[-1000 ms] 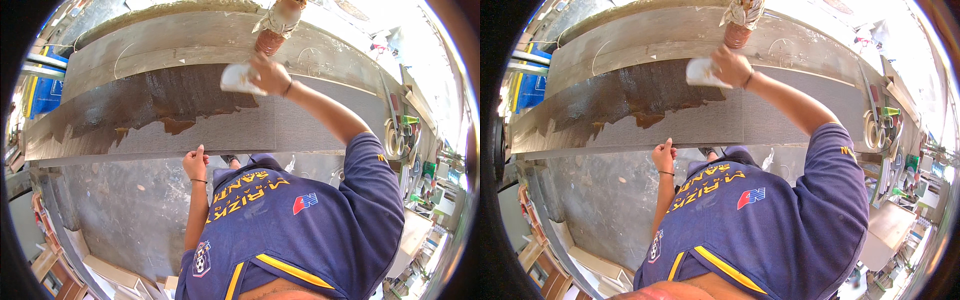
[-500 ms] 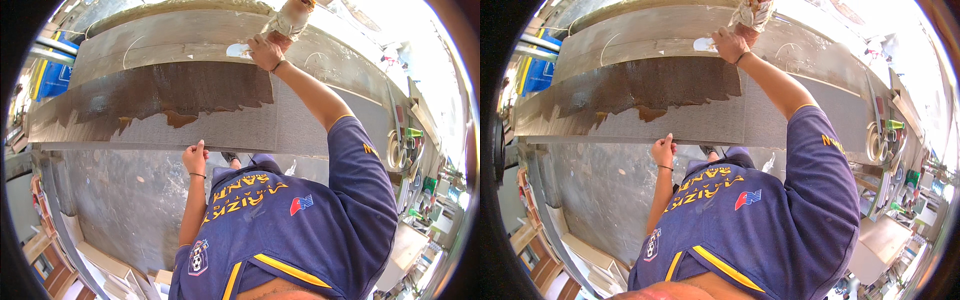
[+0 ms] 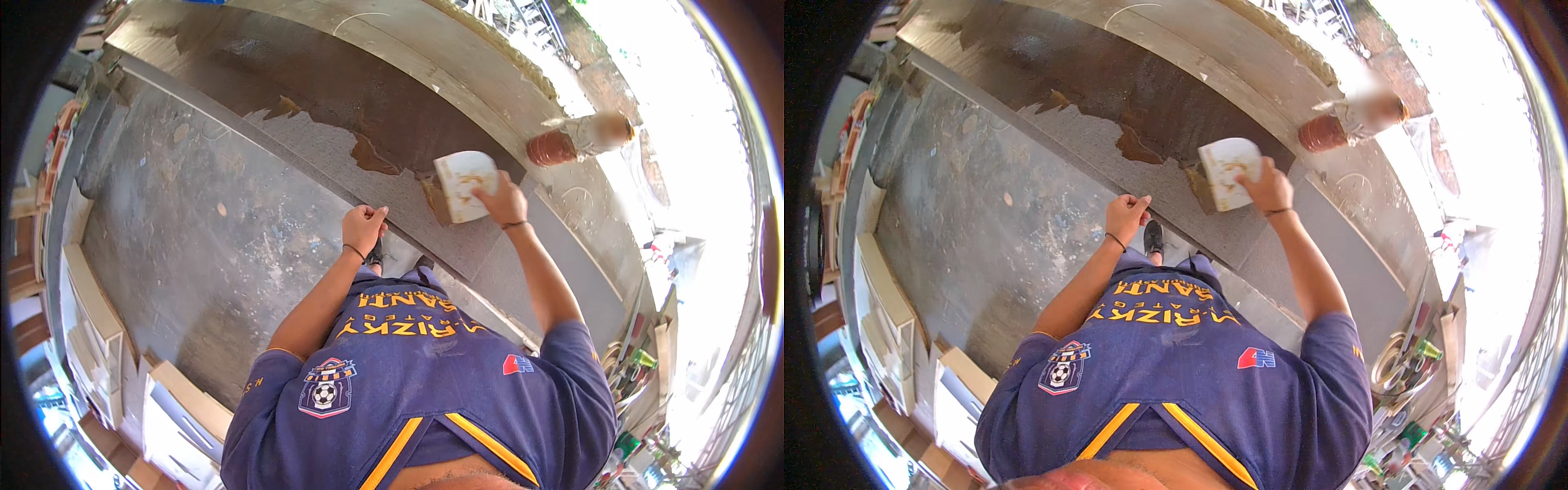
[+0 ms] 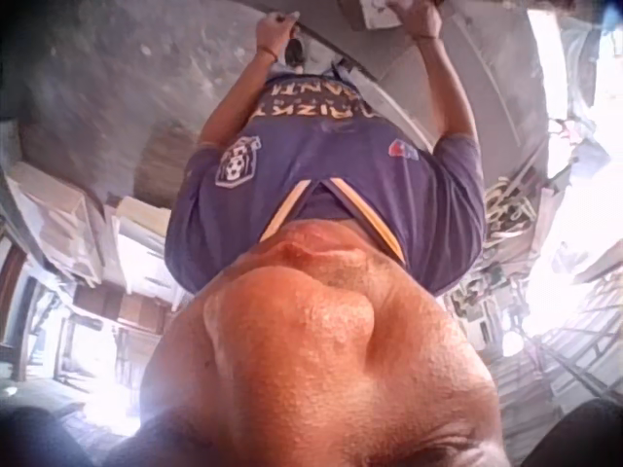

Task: The person pours glue from a bottle onto a large wooden board and spreads it across the surface with a plastic scraper.

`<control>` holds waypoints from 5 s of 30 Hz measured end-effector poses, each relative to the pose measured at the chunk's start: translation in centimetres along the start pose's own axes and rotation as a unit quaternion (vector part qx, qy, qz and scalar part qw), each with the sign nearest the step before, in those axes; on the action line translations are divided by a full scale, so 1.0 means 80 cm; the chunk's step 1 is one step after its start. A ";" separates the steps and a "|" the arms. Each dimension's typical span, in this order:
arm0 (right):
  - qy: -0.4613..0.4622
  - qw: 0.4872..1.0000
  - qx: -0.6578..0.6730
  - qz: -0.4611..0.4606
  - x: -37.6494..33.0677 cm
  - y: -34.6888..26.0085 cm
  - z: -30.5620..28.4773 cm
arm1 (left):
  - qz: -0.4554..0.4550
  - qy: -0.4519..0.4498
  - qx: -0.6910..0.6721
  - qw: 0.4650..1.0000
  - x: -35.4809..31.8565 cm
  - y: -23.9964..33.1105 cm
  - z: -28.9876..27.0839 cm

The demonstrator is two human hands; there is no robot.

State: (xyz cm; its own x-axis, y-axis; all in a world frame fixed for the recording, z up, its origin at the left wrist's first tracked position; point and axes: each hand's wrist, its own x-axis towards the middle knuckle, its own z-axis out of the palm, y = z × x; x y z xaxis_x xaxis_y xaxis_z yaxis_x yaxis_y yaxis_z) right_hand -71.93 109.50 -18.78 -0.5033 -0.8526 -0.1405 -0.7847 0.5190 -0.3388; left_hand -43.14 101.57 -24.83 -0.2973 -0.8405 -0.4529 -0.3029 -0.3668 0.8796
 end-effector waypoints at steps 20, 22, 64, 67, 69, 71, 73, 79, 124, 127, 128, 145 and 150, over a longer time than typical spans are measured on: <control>0.022 0.971 -0.008 -0.238 0.027 -0.103 -0.121 | -0.064 -0.114 -0.248 0.960 -0.004 -0.038 -0.006; -0.010 0.981 0.099 -0.166 0.022 -0.100 -0.108 | -0.083 -0.134 -0.205 0.966 -0.005 -0.031 -0.017; -0.170 0.902 -0.119 -0.378 0.129 -0.538 0.156 | -0.130 -0.111 -0.300 0.938 -0.013 -0.063 -0.012; -0.179 0.870 -0.109 -0.446 0.094 -0.555 0.164 | -0.104 -0.116 -0.314 0.937 -0.010 -0.055 -0.008; -0.253 0.806 -0.104 -0.524 0.071 -0.567 0.145 | -0.078 -0.109 -0.328 0.935 -0.004 -0.052 -0.002; -0.251 0.818 -0.075 -0.512 0.048 -0.554 0.128 | -0.077 -0.104 -0.323 0.937 -0.001 -0.051 -0.003; -0.216 0.841 -0.043 -0.494 0.051 -0.534 0.101 | -0.101 -0.096 -0.306 0.942 0.001 -0.049 -0.002; -0.129 0.956 -0.084 -0.250 0.155 -0.327 0.042 | -0.081 -0.088 -0.260 0.958 -0.001 -0.044 0.003; -0.222 0.842 -0.169 -0.462 0.101 -0.561 0.158 | 0.012 -0.103 -0.046 0.994 0.008 -0.033 -0.006; -0.253 0.802 -0.154 -0.519 0.064 -0.551 0.134 | -0.003 -0.053 -0.099 0.994 0.011 -0.049 0.001; -0.253 0.815 -0.135 -0.504 0.050 -0.539 0.100 | -0.017 -0.059 -0.105 0.993 0.011 -0.046 -0.001; -0.209 0.863 -0.139 -0.439 0.032 -0.425 0.121 | 0.266 -0.012 0.122 0.956 0.017 -0.073 0.001; -0.249 0.853 -0.083 -0.450 -0.011 -0.419 0.049 | 0.331 0.137 0.131 0.925 0.026 -0.075 0.004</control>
State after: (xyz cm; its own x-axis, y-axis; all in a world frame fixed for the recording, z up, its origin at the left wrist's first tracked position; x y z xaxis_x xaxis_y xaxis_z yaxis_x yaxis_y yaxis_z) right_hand -43.77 92.63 -10.98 0.5154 -0.8083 -0.2846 -0.8328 -0.3943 -0.3884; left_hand -42.20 102.17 -31.09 -0.2662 -0.9290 0.2570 -0.3561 0.3425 0.8694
